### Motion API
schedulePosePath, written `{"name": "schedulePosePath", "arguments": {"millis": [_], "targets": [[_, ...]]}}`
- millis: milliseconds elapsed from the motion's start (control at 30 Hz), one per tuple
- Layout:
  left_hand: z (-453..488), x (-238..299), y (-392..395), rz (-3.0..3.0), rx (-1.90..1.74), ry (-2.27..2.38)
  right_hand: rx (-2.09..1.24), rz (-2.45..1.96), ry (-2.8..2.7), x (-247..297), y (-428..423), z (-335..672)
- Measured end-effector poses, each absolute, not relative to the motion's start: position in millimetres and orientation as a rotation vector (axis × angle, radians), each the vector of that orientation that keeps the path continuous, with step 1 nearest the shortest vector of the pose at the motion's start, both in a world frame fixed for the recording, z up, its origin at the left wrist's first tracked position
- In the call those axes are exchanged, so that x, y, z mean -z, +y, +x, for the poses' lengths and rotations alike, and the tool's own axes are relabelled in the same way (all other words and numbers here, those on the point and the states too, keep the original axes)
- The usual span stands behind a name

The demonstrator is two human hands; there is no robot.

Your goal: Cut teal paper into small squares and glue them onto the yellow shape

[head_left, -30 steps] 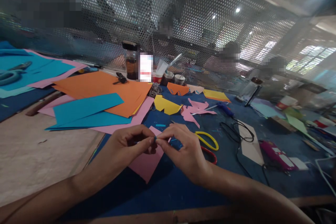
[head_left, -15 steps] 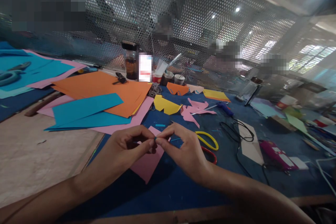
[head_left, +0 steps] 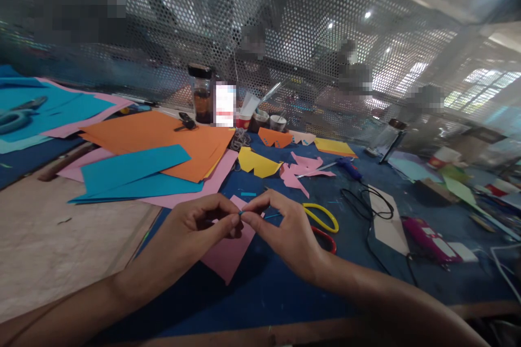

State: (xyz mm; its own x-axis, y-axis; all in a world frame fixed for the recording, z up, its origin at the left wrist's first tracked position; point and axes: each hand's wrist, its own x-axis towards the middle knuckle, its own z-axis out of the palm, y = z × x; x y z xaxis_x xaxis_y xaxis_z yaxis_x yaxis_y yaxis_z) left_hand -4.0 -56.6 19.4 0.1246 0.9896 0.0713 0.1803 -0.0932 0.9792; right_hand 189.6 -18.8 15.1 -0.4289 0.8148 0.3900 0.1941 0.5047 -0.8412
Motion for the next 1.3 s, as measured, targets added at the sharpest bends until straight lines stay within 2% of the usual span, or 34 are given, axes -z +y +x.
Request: {"name": "schedulePosePath", "arguments": {"millis": [533, 1000, 1300], "targets": [[-5, -18, -58, 1.467, -1.056, 1.206, -1.032, -0.901, -1.871, -19, -17, 189], [-5, -14, -53, 1.227, -1.035, 1.154, -1.501, -0.845, -1.681, -18, -10, 189], [0, -17, -49, 1.105, -0.99, 1.141, -1.43, -0.905, -1.736, -10, -7, 189]]}}
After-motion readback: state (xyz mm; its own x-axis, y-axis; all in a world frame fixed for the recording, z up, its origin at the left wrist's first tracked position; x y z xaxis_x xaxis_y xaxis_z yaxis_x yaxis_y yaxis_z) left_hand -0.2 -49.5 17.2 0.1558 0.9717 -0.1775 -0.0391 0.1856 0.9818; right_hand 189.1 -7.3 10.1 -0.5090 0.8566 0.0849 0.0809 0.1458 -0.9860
